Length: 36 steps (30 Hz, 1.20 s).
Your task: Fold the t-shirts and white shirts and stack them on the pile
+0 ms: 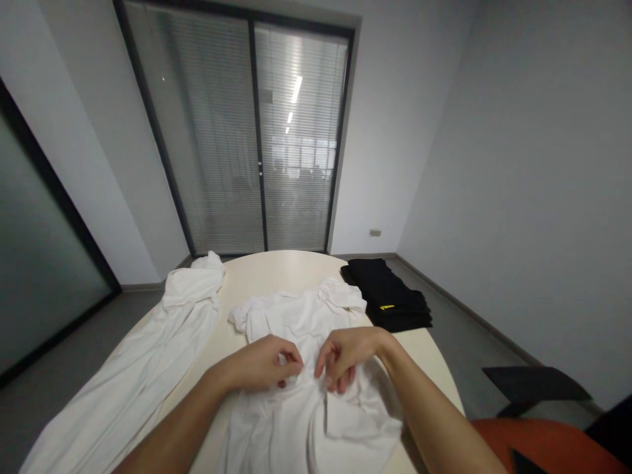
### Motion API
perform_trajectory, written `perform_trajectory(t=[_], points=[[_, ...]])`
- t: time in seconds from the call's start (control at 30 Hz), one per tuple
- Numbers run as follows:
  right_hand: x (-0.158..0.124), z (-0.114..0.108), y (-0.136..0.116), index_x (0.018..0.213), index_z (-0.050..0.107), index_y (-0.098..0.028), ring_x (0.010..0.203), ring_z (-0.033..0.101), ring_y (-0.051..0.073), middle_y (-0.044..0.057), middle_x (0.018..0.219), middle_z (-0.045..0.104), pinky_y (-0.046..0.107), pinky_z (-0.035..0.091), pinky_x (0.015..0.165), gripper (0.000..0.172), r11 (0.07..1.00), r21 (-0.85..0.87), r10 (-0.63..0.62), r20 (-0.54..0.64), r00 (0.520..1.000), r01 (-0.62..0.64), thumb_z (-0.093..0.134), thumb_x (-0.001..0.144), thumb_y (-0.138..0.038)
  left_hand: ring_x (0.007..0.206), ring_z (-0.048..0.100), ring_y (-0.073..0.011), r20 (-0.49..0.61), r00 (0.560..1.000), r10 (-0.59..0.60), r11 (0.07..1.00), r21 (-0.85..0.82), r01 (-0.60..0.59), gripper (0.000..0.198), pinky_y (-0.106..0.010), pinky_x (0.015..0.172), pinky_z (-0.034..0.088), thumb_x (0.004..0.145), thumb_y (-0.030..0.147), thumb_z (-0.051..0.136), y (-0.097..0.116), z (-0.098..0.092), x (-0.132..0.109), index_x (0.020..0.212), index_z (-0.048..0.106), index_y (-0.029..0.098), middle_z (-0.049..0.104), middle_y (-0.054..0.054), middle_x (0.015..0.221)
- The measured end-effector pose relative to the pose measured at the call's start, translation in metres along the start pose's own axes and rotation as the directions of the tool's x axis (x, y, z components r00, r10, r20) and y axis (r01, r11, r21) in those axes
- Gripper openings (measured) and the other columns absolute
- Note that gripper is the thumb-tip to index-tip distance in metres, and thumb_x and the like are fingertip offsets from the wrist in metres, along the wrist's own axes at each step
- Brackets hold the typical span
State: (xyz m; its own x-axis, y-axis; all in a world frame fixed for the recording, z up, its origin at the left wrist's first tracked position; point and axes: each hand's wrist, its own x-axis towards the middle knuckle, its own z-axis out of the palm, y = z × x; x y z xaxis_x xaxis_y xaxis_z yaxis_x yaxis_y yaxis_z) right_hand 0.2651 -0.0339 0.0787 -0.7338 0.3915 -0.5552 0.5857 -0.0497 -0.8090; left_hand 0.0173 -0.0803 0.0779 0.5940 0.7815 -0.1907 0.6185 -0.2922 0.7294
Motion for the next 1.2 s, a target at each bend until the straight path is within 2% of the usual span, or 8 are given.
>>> perform_trajectory(t=[0.2,0.3,0.43,0.6,0.77,0.87,1.0,1.2], points=[[0.012,-0.01,0.008,0.133,0.062,-0.021,0.134,0.047,0.033,0.016,0.141,0.057,0.049,0.035,0.113,0.074,0.804,-0.587,-0.466,-0.529,0.709,0.09,0.085,0.065,-0.036,0.117,0.062,-0.0264,-0.504,0.856,0.113,0.939,0.336,0.073,0.035,-0.037,0.099,0.045,0.09,0.032,0.052,-0.023,0.001,0.015,0.118,0.068,0.022,0.069,-0.011,0.126],[0.015,-0.013,0.017,0.154,0.039,-0.022,0.15,0.016,0.04,0.019,0.162,0.025,0.056,0.016,0.12,0.117,0.79,-0.606,-0.296,-0.51,0.808,-0.093,0.092,0.051,-0.043,0.141,0.04,-0.0363,-0.533,0.845,0.047,0.874,0.431,0.224,0.066,-0.048,0.11,0.037,0.084,0.039,0.062,-0.039,0.004,0.018,0.144,0.05,0.013,0.042,-0.022,0.154],[0.008,-0.008,0.019,0.154,0.039,-0.025,0.147,0.022,0.044,0.019,0.16,0.032,0.058,0.022,0.117,0.125,0.797,-0.583,-0.173,-0.472,0.864,-0.159,0.093,0.043,-0.051,0.119,0.06,-0.0377,-0.549,0.831,-0.092,0.807,0.448,0.385,0.064,-0.049,0.094,0.047,0.089,0.051,0.054,-0.034,0.004,0.014,0.141,0.051,0.013,0.064,-0.023,0.13],[-0.007,0.0,0.005,0.14,0.058,-0.027,0.107,0.066,0.033,0.013,0.122,0.069,0.039,0.048,0.091,0.091,0.834,-0.537,-0.204,-0.509,0.836,-0.124,0.086,0.059,-0.055,0.091,0.071,-0.0327,-0.61,0.765,-0.205,0.71,0.446,0.545,0.042,-0.042,0.077,0.051,0.099,0.044,0.037,-0.019,-0.002,0.011,0.114,0.064,0.017,0.073,-0.017,0.098],[-0.001,-0.005,0.0,0.116,0.072,-0.024,0.08,0.069,0.023,0.008,0.088,0.075,0.029,0.046,0.074,0.033,0.77,-0.601,-0.323,-0.657,0.681,-0.215,0.055,0.094,-0.042,0.094,0.072,-0.026,-0.679,0.716,-0.16,0.662,0.465,0.589,0.044,-0.035,0.078,0.052,0.1,0.033,0.039,-0.036,-0.007,0.016,0.141,0.049,0.02,0.058,-0.017,0.137],[0.009,-0.013,0.003,0.129,0.063,-0.027,0.093,0.069,0.023,0.009,0.1,0.075,0.029,0.044,0.079,0.036,0.702,-0.597,-0.364,-0.769,0.526,-0.388,0.045,0.1,-0.038,0.1,0.071,-0.025,-0.651,0.738,-0.178,0.676,0.464,0.573,0.048,-0.034,0.082,0.052,0.099,0.029,0.043,-0.05,-0.008,0.02,0.146,0.044,0.022,0.055,-0.014,0.142],[0.018,-0.024,0.02,0.148,0.044,-0.024,0.102,0.068,0.024,0.012,0.11,0.073,0.03,0.044,0.08,0.049,0.688,-0.519,-0.258,-0.828,0.498,-0.507,0.039,0.102,-0.042,0.101,0.07,-0.0255,-0.639,0.749,-0.175,0.725,0.431,0.537,0.032,-0.034,0.083,0.051,0.098,0.028,0.044,-0.059,-0.009,0.024,0.125,0.061,0.021,0.068,-0.01,0.12],[0.023,-0.036,0.043,0.151,0.035,-0.013,0.107,0.066,0.028,0.02,0.117,0.07,0.033,0.044,0.081,0.057,0.716,-0.425,-0.157,-0.871,0.465,-0.554,0.043,0.1,-0.038,0.079,0.072,-0.0202,-0.785,0.581,-0.217,0.901,0.068,0.428,0.018,-0.029,0.072,0.05,0.093,0.032,0.05,-0.069,-0.018,0.029,0.103,0.061,0.023,0.074,-0.007,0.105]])
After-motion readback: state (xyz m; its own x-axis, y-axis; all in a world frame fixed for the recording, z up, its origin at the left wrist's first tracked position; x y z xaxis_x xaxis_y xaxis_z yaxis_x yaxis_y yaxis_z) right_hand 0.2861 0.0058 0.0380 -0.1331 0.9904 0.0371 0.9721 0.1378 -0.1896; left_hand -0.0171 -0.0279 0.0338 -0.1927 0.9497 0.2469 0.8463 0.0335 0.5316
